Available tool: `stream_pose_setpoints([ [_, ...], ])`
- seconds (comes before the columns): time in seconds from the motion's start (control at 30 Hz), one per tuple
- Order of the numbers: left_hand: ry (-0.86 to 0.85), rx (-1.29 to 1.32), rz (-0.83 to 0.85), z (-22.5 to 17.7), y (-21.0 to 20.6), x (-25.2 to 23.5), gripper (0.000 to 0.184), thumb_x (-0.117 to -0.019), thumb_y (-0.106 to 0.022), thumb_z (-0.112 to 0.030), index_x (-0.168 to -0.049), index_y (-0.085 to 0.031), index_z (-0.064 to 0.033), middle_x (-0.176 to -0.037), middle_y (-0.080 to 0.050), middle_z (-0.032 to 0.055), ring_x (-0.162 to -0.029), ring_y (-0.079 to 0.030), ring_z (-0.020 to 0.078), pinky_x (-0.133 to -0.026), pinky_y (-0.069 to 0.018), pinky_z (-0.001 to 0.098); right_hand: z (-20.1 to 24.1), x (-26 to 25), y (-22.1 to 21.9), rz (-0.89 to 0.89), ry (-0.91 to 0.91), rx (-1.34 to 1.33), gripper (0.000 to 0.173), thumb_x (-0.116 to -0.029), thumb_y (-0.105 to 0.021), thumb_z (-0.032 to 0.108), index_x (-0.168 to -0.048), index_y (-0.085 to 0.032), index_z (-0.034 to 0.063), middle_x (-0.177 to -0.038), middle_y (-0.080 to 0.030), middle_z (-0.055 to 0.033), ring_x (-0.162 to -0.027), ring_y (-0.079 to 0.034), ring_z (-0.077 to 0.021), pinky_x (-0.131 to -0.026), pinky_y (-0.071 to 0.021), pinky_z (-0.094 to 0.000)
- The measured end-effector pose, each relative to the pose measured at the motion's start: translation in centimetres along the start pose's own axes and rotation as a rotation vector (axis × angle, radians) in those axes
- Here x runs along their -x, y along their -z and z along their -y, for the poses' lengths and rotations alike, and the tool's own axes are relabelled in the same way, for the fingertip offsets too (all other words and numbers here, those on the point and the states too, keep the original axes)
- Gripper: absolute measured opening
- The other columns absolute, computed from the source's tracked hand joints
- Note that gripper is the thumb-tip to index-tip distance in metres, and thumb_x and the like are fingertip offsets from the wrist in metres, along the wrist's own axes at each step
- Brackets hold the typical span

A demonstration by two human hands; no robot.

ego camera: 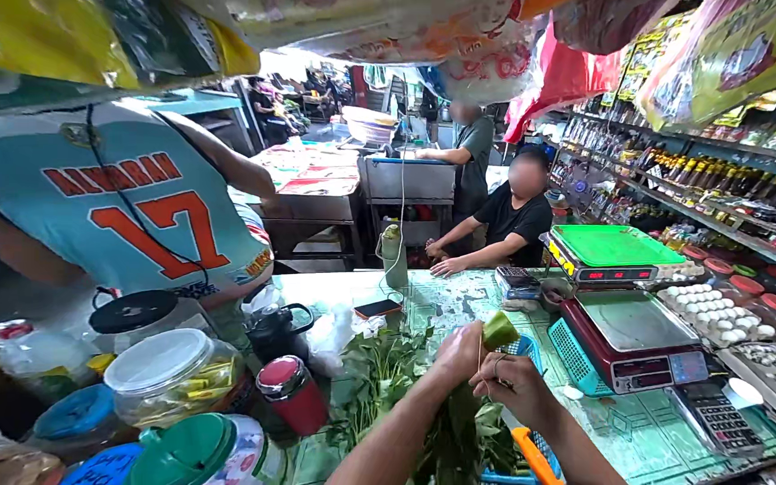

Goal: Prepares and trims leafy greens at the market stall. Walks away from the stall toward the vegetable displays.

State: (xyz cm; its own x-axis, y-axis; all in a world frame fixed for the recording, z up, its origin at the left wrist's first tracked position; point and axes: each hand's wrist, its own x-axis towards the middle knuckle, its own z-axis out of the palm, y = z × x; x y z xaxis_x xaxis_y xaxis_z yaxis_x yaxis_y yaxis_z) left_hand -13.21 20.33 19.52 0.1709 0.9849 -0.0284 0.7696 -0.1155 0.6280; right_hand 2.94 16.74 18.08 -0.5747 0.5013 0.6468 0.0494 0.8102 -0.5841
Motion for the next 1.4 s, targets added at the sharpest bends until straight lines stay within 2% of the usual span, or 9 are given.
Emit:
stream_pose_setpoints([
  [0.07, 0.038, 0.268, -0.049, 0.8, 0.6, -1.6, 0.054, -0.0758, -0.083, -0.012, -0.126, -0.064, -0.0055, -0.116, -0.070, 0.0169, -0.111, -0.067, 0.0327, -0.095, -0.0533, 0.0583, -0.6, 1.4, 0.8, -0.033, -0.188, -0.338, 0.014, -0.0968, -0.065, 0.010, -0.095, -0.074, -0.0010, -0.087, -0.074, -0.0021, -0.068, -0.063, 0.0008, -0.062, -0.0540, -0.0158],
  [0.17, 0.126, 0.753, -0.107, 0.1, 0.9, -2.1, 0.059, -0.0716, -0.082, 0.001, -0.127, -0.062, -0.0036, -0.114, -0.070, 0.0134, -0.104, -0.069, 0.0227, -0.092, -0.0577, 0.0438, -2.8, 3.9, 1.7, -0.348, -0.367, -0.939, 0.015, -0.0910, -0.075, 0.035, -0.090, -0.079, 0.0207, -0.079, -0.073, 0.0084, -0.060, -0.061, 0.0037, -0.053, -0.0487, -0.0133],
  [0.33, -0.069, 0.802, -0.028, -3.5, -1.0, -1.4, 0.056, -0.0739, -0.086, -0.004, -0.125, -0.063, -0.0020, -0.113, -0.071, 0.0090, -0.104, -0.069, 0.0161, -0.095, -0.0576, 0.0360, -4.9, 4.6, 3.7, -0.720, -0.280, -1.421, 0.050, -0.0995, -0.065, 0.025, -0.137, -0.056, -0.0062, -0.140, -0.063, -0.0196, -0.133, -0.060, -0.0252, -0.113, -0.0469, -0.0332],
  [0.43, -0.207, 0.375, 0.004, -4.4, -2.9, -0.7, 0.066, -0.0710, -0.091, -0.014, -0.129, -0.061, -0.0056, -0.117, -0.071, 0.0100, -0.110, -0.068, 0.0217, -0.098, -0.0569, 0.0459, -2.8, 4.1, 6.3, -0.732, -0.521, -1.031, 0.036, -0.1042, -0.041, 0.007, -0.136, -0.051, -0.0073, -0.129, -0.064, -0.0147, -0.117, -0.064, -0.0194, -0.102, -0.0531, -0.0361],
  [0.63, -0.607, -0.418, 0.083, -8.0, -7.5, 0.3, 0.050, -0.0745, -0.085, -0.014, -0.115, -0.064, 0.0074, -0.108, -0.065, 0.0351, -0.100, -0.065, 0.0574, -0.082, -0.0487, 0.0755, 1.0, 8.9, 11.3, -0.473, -0.712, -0.385, 0.054, -0.0954, -0.065, 0.002, -0.144, -0.045, -0.0124, -0.128, -0.064, -0.0246, -0.113, -0.064, -0.0241, -0.102, -0.0513, -0.0387],
  [0.87, -1.007, -0.655, 0.325, -12.5, -10.0, 3.2, 0.044, -0.0783, -0.082, -0.006, -0.111, -0.062, 0.0163, -0.105, -0.065, 0.0386, -0.103, -0.064, 0.0578, -0.091, -0.0473, 0.0708, 6.6, 15.4, 10.0, -0.245, -0.850, 0.215, 0.051, -0.0845, -0.082, 0.014, -0.127, -0.064, -0.0065, -0.124, -0.064, -0.0240, -0.117, -0.062, -0.0340, -0.102, -0.0477, -0.0528],
  [1.07, -1.267, -0.698, 0.365, -15.5, -14.9, 5.9, 0.042, -0.0762, -0.083, -0.004, -0.108, -0.064, 0.0149, -0.103, -0.067, 0.0341, -0.102, -0.067, 0.0514, -0.089, -0.0514, 0.0640, 13.3, 19.2, 8.7, -0.183, -1.164, 0.504, 0.069, -0.0829, -0.082, 0.023, -0.136, -0.049, -0.0047, -0.107, -0.069, -0.0225, -0.103, -0.068, -0.0373, -0.090, -0.0527, -0.0568],
  [1.27, -1.448, -0.777, 0.186, -20.4, -20.2, 8.5, 0.028, -0.0817, -0.072, 0.004, -0.108, -0.066, 0.0103, -0.102, -0.068, 0.0275, -0.098, -0.069, 0.0437, -0.088, -0.0517, 0.0553, 15.3, 25.4, 8.2, -0.502, -1.273, 0.579, 0.072, -0.0842, -0.083, 0.029, -0.138, -0.046, -0.0002, -0.101, -0.071, -0.0194, -0.095, -0.071, -0.0368, -0.085, -0.0564, -0.0577],
  [1.4, -1.594, -0.528, -0.042, -24.2, -22.9, 9.7, 0.059, -0.0844, -0.070, 0.008, -0.142, -0.056, 0.0031, -0.150, -0.046, 0.0337, -0.136, -0.050, 0.0493, -0.106, -0.0424, 0.0640, 15.8, 32.0, 10.4, -0.852, -1.082, 0.701, 0.077, -0.0858, -0.082, 0.023, -0.151, -0.046, 0.0051, -0.114, -0.072, -0.0187, -0.100, -0.072, -0.0320, -0.091, -0.0579, -0.0551],
])
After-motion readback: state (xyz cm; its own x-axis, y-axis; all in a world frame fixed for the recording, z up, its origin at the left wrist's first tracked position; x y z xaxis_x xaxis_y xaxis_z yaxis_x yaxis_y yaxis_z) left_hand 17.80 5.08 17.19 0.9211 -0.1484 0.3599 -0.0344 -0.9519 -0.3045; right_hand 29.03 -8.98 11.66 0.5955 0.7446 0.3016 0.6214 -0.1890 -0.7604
